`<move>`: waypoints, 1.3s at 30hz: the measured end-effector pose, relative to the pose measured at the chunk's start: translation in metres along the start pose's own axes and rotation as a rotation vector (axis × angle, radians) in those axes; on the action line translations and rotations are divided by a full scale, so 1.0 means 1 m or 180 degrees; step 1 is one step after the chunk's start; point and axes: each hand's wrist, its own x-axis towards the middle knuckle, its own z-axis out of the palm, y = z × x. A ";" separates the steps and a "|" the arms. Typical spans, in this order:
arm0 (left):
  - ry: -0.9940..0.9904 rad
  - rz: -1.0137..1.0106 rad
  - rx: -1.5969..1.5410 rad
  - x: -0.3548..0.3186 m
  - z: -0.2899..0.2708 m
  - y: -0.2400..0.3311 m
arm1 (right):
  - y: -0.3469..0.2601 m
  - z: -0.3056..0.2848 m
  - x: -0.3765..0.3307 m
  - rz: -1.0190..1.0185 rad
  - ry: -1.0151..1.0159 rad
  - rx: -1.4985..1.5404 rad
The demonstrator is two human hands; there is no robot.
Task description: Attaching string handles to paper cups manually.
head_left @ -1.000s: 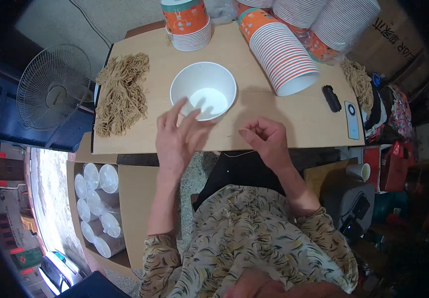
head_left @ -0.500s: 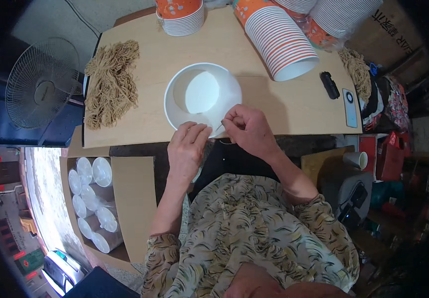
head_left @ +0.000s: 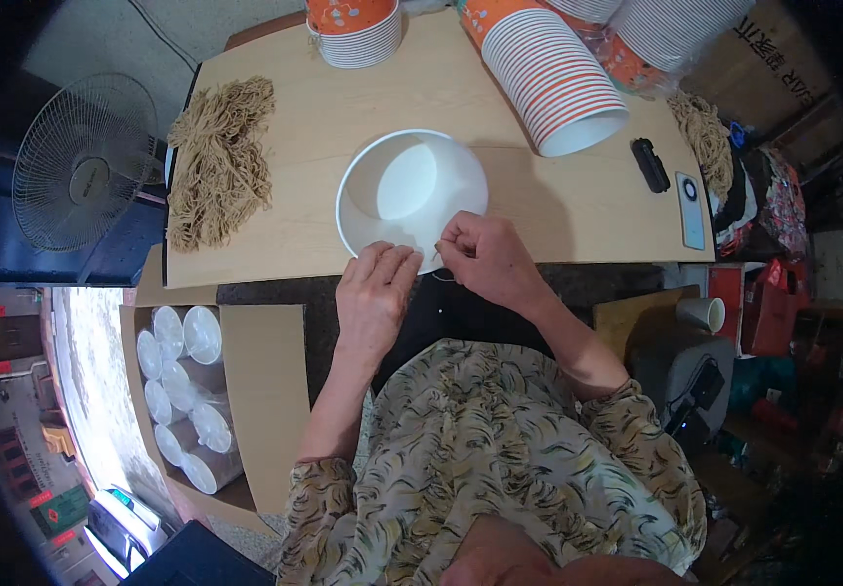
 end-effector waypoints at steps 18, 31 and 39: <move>-0.0111 -0.0160 -0.0380 0.013 -0.010 0.007 | 0.002 0.000 0.003 -0.0228 -0.0112 -0.0940; -0.0364 -0.0737 -0.1182 0.045 -0.033 -0.009 | -0.001 -0.015 -0.005 0.0132 0.0571 0.0760; -0.0407 -0.0738 -0.1238 0.048 -0.029 -0.004 | 0.030 0.025 -0.006 0.0213 0.0242 0.1450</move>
